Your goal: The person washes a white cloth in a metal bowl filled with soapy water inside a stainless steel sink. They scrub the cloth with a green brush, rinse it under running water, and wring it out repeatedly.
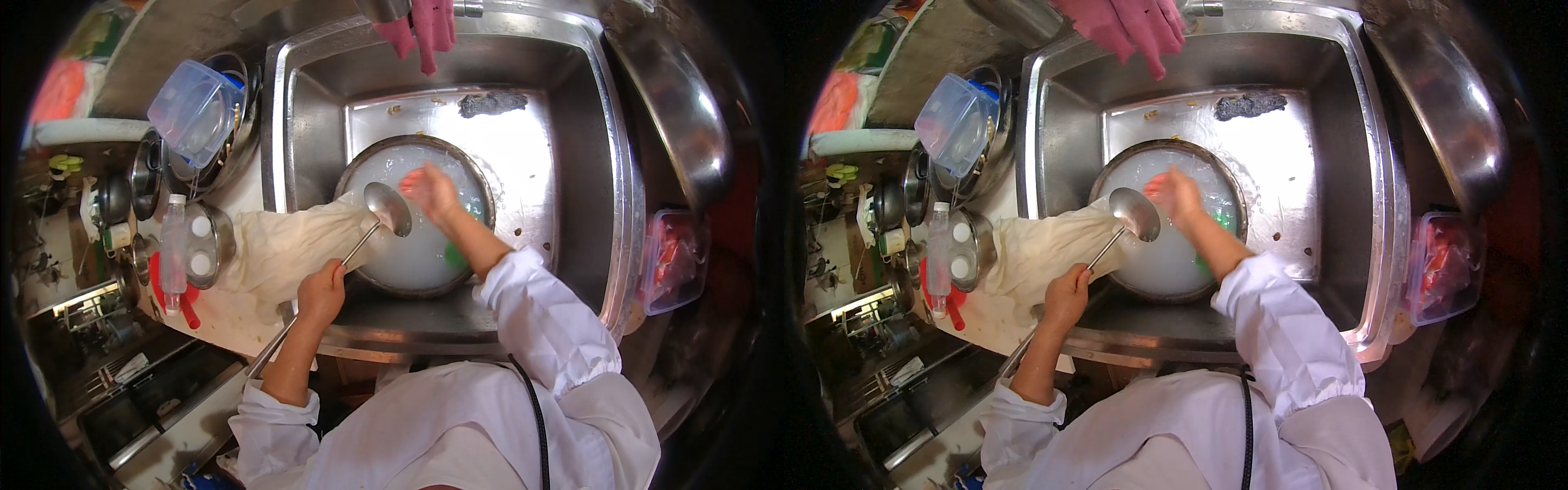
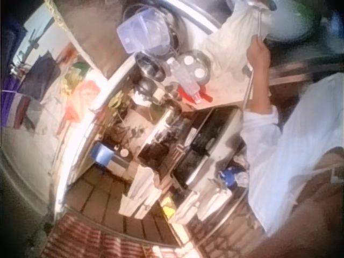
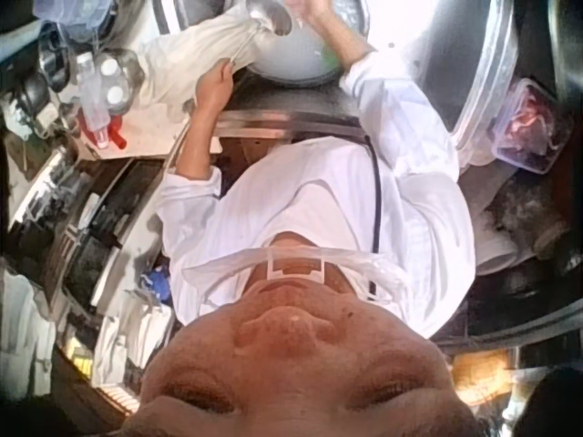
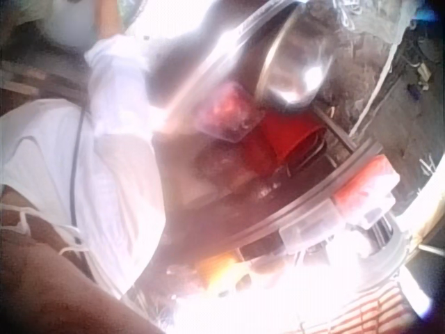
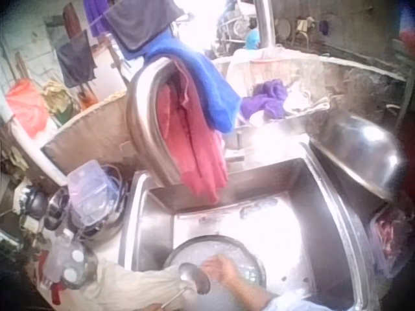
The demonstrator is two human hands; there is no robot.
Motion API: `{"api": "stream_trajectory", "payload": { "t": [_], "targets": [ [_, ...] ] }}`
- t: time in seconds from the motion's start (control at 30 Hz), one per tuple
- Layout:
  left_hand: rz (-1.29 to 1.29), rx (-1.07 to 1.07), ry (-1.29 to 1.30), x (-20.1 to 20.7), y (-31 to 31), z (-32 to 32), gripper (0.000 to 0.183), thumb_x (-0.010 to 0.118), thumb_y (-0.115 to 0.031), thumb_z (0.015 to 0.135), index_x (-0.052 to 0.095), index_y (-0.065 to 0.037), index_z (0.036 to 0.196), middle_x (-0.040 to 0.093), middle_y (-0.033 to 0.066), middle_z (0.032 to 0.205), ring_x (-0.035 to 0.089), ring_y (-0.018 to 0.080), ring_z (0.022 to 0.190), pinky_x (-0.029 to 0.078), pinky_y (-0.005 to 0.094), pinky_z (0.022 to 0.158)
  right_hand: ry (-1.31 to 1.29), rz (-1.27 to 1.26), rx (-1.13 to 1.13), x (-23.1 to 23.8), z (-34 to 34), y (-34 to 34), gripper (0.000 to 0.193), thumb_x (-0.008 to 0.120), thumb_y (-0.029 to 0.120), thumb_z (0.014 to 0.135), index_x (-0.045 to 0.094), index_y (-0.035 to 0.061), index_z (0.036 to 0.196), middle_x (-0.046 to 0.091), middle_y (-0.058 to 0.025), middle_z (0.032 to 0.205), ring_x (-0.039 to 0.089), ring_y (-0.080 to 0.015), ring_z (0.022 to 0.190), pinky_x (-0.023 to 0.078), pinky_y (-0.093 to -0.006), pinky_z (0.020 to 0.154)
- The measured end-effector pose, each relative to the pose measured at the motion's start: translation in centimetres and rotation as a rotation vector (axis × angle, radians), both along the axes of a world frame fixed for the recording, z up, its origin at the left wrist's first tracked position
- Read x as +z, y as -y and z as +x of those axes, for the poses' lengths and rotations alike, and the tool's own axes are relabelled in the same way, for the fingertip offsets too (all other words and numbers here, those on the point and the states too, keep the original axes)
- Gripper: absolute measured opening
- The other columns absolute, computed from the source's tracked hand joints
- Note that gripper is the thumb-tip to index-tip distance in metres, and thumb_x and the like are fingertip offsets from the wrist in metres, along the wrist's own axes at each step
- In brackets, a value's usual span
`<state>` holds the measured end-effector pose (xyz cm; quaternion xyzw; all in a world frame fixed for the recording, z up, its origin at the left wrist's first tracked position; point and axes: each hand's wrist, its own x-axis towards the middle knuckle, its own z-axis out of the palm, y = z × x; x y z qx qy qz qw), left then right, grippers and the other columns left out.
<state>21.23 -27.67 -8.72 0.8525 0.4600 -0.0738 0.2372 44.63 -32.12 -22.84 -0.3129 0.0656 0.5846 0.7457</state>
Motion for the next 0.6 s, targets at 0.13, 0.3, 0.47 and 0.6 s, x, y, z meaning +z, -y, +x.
{"api": "stream_trajectory", "payload": {
  "t": [0.13, 0.3, 0.47, 0.6],
  "targets": [
    [0.073, -0.087, -0.026, -0.1, 0.4, 0.7, 0.017, 0.049, -0.022, 0.085, 0.058, -0.01, 0.094, 0.058, 0.0188, 0.07, 0.056, 0.0383, 0.066, 0.044, 0.0455, 0.058, 1.307, 0.041, 0.185, 4.2, -3.8, -1.9, 0.039, 0.036, 0.032, 0.09, 0.056, 0.0013, 0.105, 0.058, -0.0119, 0.107, 0.053, -0.0236, 0.101, 0.038, -0.033, 0.089],
    [0.112, -0.024, 0.122, 1.4, 0.5, 0.3, 0.017, 0.049, -0.02, 0.085, 0.058, -0.007, 0.091, 0.058, 0.0177, 0.066, 0.056, 0.037, 0.06, 0.044, 0.0406, 0.055, 1.194, -0.291, 0.294, -1.3, -1.7, -2.7, 0.037, 0.039, 0.031, 0.089, 0.058, 0.0038, 0.105, 0.057, -0.0125, 0.106, 0.051, -0.026, 0.101, 0.038, -0.0311, 0.088],
    [-0.097, 0.215, 0.273, 1.1, -0.4, 0.1, 0.02, 0.048, -0.02, 0.087, 0.057, -0.004, 0.09, 0.058, 0.0173, 0.068, 0.056, 0.0335, 0.062, 0.043, 0.0353, 0.057, 0.593, -0.609, 0.005, -6.4, 1.9, 0.2, 0.035, 0.039, 0.028, 0.09, 0.058, -0.0013, 0.088, 0.06, -0.0137, 0.089, 0.056, -0.0211, 0.081, 0.044, -0.0311, 0.075],
    [-0.129, 0.238, 0.131, -0.3, -0.4, 0.8, 0.02, 0.046, -0.02, 0.088, 0.056, -0.003, 0.09, 0.058, 0.0186, 0.072, 0.056, 0.0307, 0.064, 0.043, 0.0342, 0.06, 0.043, -0.305, -0.214, -0.7, 0.3, -0.3, 0.033, 0.04, 0.025, 0.09, 0.054, -0.0027, 0.079, 0.059, -0.017, 0.081, 0.058, -0.024, 0.08, 0.048, -0.0335, 0.071]
  ]
}}
